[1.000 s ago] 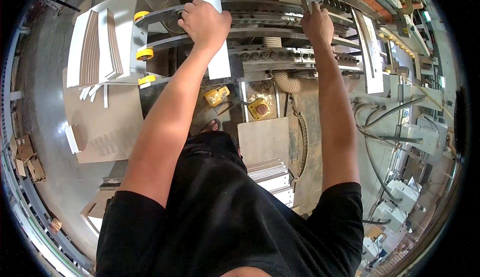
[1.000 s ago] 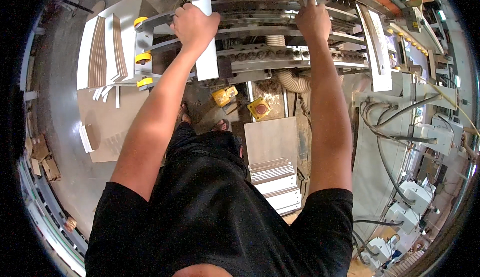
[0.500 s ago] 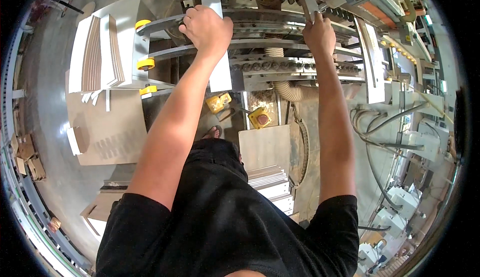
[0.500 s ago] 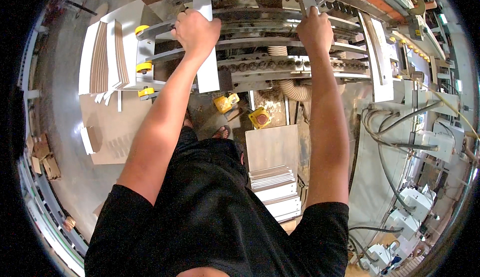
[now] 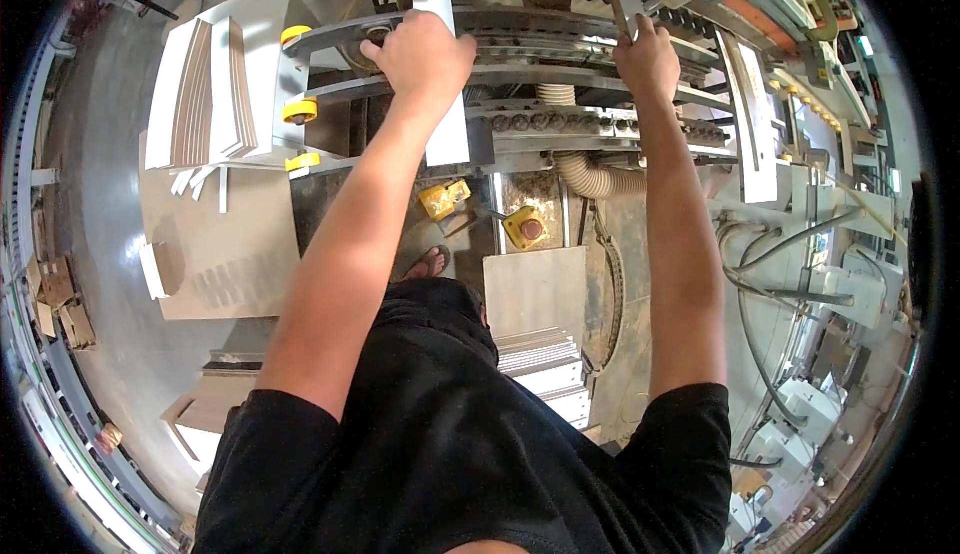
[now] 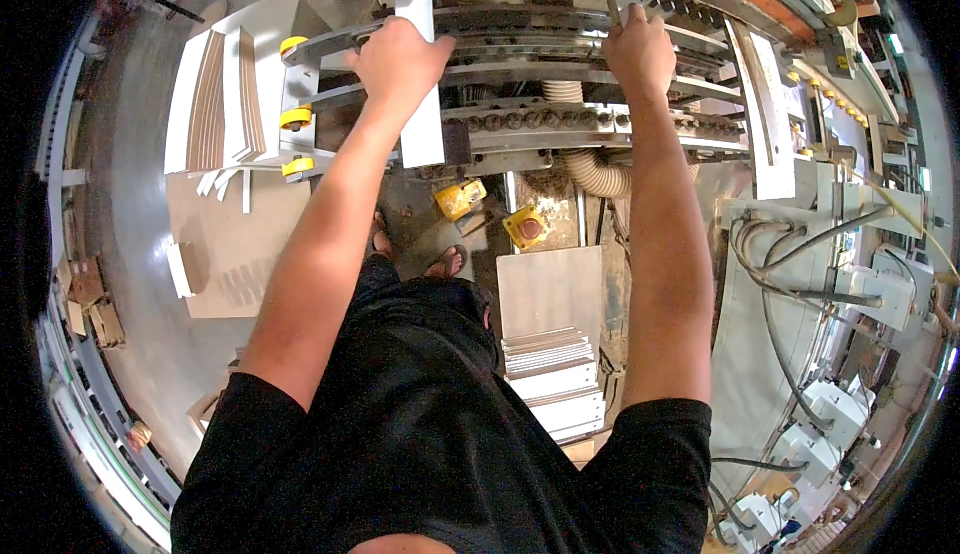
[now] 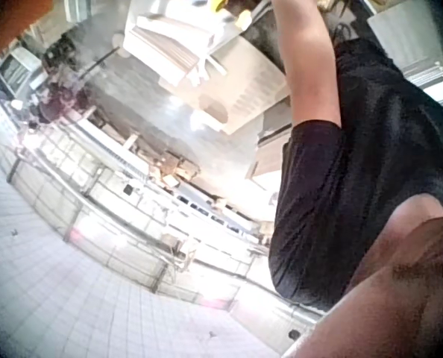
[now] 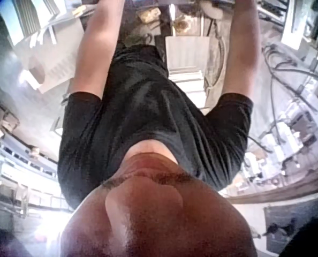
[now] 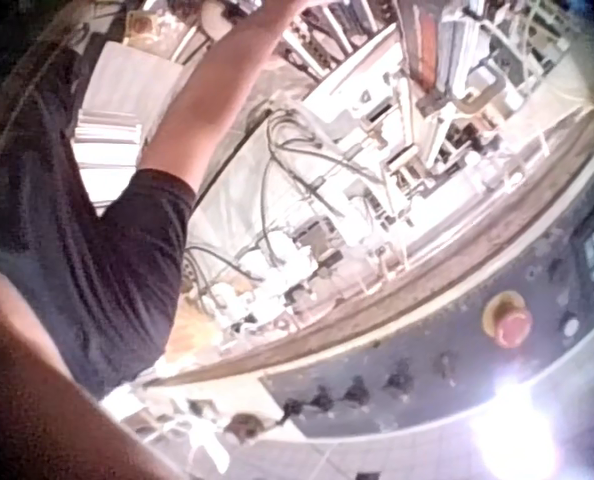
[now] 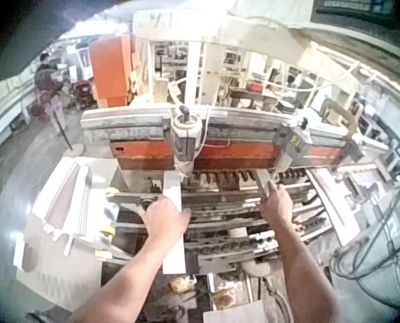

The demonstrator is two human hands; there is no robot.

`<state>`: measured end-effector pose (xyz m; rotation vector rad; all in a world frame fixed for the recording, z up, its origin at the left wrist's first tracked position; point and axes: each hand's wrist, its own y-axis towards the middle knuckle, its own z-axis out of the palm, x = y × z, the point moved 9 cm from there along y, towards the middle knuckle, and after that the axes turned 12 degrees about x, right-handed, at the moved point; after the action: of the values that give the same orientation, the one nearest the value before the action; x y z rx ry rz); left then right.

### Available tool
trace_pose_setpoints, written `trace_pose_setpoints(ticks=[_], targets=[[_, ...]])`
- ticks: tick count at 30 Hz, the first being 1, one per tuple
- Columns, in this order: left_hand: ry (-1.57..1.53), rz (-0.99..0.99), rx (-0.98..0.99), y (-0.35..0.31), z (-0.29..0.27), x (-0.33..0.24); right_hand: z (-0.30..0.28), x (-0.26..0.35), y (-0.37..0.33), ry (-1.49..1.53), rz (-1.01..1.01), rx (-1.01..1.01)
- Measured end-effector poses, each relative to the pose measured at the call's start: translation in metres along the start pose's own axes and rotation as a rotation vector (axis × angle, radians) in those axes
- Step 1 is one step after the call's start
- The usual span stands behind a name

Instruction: The person feeds wooden boards into a processing machine by hand, guides them through the track, and stacks the finished boards onto a table.

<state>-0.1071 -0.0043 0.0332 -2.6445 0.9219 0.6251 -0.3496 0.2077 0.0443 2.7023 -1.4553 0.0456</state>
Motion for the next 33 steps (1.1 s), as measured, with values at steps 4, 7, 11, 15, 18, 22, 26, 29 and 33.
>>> trace_pose_setpoints(ticks=[4, 7, 11, 15, 18, 22, 26, 29, 33], targets=[[-0.02, 0.028, -0.143, -0.001, -0.005, -0.003, -0.003, 0.003, -0.001, 0.026, 0.01, -0.018], [-0.07, 0.004, -0.202, -0.002, -0.008, 0.002, 0.003, 0.003, 0.001, -0.014, 0.039, 0.043], [-0.073, 0.031, -0.224, -0.007, -0.009, 0.002, 0.001, 0.004, -0.002, -0.039, 0.055, 0.023], [-0.105, 0.01, -0.218, -0.018, -0.008, 0.002, 0.006, 0.0, -0.015, -0.073, -0.017, -0.032], [-0.119, -0.017, -0.19, -0.009, -0.011, 0.0, 0.003, 0.003, -0.004, -0.051, -0.042, -0.053], [-0.128, -0.029, -0.186, -0.001, -0.013, -0.003, -0.001, 0.0, 0.001, -0.014, -0.016, -0.052], [-0.094, -0.029, -0.189, -0.001, -0.014, -0.002, 0.0, 0.006, 0.003, -0.025, 0.033, 0.006], [-0.107, -0.045, -0.197, -0.002, -0.014, -0.001, 0.0, 0.005, 0.0, 0.007, 0.043, 0.023], [-0.104, -0.051, -0.207, -0.003, -0.015, 0.0, -0.002, 0.007, -0.002, 0.019, 0.028, 0.002]])
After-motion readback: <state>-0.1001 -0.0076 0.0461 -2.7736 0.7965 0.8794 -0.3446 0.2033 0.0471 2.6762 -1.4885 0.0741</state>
